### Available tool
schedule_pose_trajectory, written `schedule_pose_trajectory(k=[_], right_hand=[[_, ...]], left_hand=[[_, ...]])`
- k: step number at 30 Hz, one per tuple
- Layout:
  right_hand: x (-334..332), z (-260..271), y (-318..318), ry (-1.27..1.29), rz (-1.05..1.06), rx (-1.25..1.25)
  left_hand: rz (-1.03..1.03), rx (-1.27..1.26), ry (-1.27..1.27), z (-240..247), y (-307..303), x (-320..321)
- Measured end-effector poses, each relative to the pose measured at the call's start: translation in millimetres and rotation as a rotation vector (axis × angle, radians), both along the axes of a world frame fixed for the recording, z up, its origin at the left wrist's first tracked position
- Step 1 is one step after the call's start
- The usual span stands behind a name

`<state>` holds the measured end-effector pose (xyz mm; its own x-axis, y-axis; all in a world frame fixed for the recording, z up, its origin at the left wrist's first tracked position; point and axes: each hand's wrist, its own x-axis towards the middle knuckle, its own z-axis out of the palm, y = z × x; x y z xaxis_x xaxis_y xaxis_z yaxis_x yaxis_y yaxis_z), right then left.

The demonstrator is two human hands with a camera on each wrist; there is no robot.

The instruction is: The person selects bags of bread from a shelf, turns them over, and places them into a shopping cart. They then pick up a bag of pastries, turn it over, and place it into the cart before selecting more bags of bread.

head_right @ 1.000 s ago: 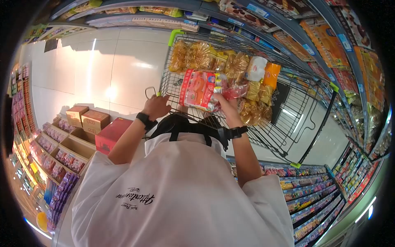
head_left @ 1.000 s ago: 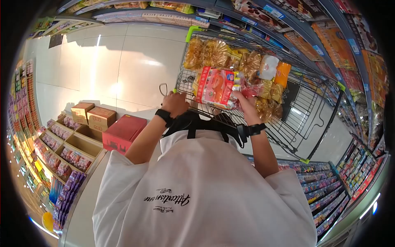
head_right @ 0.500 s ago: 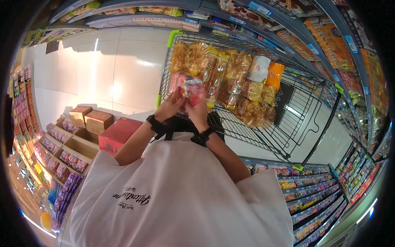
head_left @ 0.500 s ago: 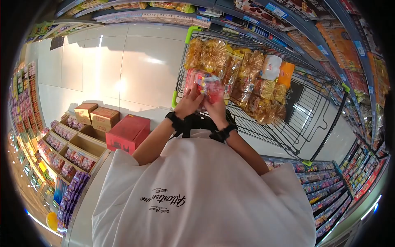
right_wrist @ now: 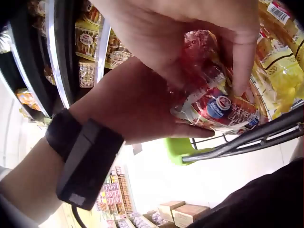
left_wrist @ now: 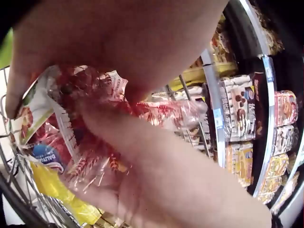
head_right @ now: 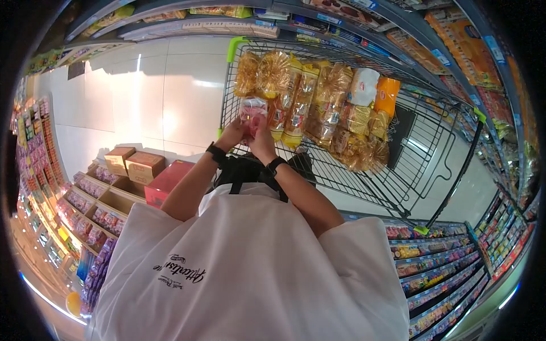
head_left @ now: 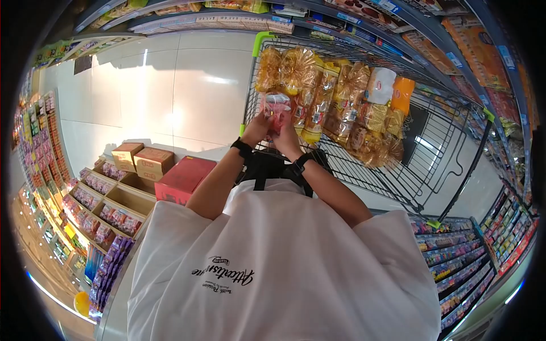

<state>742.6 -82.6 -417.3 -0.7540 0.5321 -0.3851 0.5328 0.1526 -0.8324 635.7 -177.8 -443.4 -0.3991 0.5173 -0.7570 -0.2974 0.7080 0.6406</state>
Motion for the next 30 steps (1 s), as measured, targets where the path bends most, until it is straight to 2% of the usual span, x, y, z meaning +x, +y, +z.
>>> schedule_pose_trajectory(k=[1, 2, 3, 5, 7, 9, 10, 11, 13, 14, 15, 16, 17, 18, 19, 20, 21, 22, 23, 24, 25, 26, 27, 29, 30], right_hand=[[2.6, -5.7, -4.4, 0.004, -0.006, -0.003], [5.5, -11.9, -7.4, 0.042, -0.014, 0.047], [7.8, -19.0, -9.8, 0.081, -0.020, 0.095], [5.8, -29.5, -14.9, 0.018, -0.005, -0.015], [-3.5, -43.5, -16.8, -0.035, 0.006, -0.123], [-10.4, -58.5, -13.2, -0.071, 0.031, 0.069], [-20.4, -53.4, -7.1, -0.161, -0.011, 0.016], [-23.7, -70.2, -8.0, -0.155, -0.017, 0.014], [-30.2, -113.0, -10.9, -0.122, 0.017, -0.083], [-32.7, -142.1, -19.7, -0.092, -0.056, -0.170], [-38.8, -142.8, -19.8, -0.098, -0.045, -0.130], [-41.7, -131.6, -18.8, -0.229, 0.038, -0.084], [-33.6, -241.5, -49.1, -0.007, 0.323, 0.158], [-28.0, -249.1, -48.9, 0.021, 0.305, 0.233], [-23.8, -251.9, -47.1, 0.036, 0.275, 0.112], [-20.6, -252.7, -44.7, 0.056, 0.249, -0.010], [-17.7, -253.7, -42.3, 0.079, 0.232, -0.142], [-15.6, -252.4, -39.0, 0.091, 0.223, -0.296], [-14.4, -250.6, -34.8, 0.096, 0.215, -0.461], [-13.7, -248.9, -29.6, 0.098, 0.211, -0.628], [-13.9, -246.3, -23.0, 0.093, 0.209, -0.800], [10.0, -157.1, 15.9, 0.099, 0.212, -0.765], [-7.2, -52.6, 49.3, -0.107, 0.222, -0.807], [10.2, -20.3, 77.6, -0.049, 0.090, -0.849], [15.1, 7.4, 99.8, -0.134, 0.004, -0.822]], left_hand=[[-0.031, 0.001, 0.034, 7.7, 0.9, 1.0], [0.069, 0.092, -0.042, -8.4, -5.7, 5.0], [0.070, 0.090, -0.036, -13.4, -8.7, 7.3], [0.283, 0.155, -0.160, 13.1, -6.6, 10.7], [0.215, 0.153, -0.086, -7.3, -11.2, 7.0], [0.029, -0.073, 0.365, -15.4, -6.8, 8.6], [0.075, -0.089, 0.245, -29.2, -7.0, 9.1], [0.068, -0.090, 0.251, -38.6, -8.7, 12.1], [0.012, -0.180, 0.401, -52.2, -8.0, 15.0], [-0.021, -0.185, 0.270, -32.7, -2.0, 9.8], [0.002, -0.030, 0.413, -67.9, -16.8, 15.7], [-0.175, -0.089, 0.412, -37.5, -8.7, 8.9], [-0.277, -0.050, 0.326, -19.3, -3.1, 6.1], [-0.302, -0.007, 0.317, -10.8, 1.7, 8.5], [-0.448, 0.282, 0.650, -52.4, -18.5, 14.0], [-0.538, 0.355, 0.883, -65.9, -22.7, 19.0], [-0.412, 0.218, 0.627, -17.6, 2.2, 15.9], [-0.262, 0.164, 0.530, -39.5, -2.5, 21.3], [-0.648, -0.035, 0.750, -74.9, -22.8, 21.4], [-0.578, -0.005, 0.701, -69.4, -18.2, 19.1], [-0.555, 0.055, 0.543, -84.4, -18.3, 12.0], [-0.510, -0.015, 0.440, -128.5, -23.3, 10.8], [-0.467, -0.081, 0.333, -163.7, -26.5, 12.7], [-0.186, 0.122, 0.294, -174.7, -12.4, 4.6], [-0.039, 0.460, 0.045, -178.4, -8.7, 3.0]])
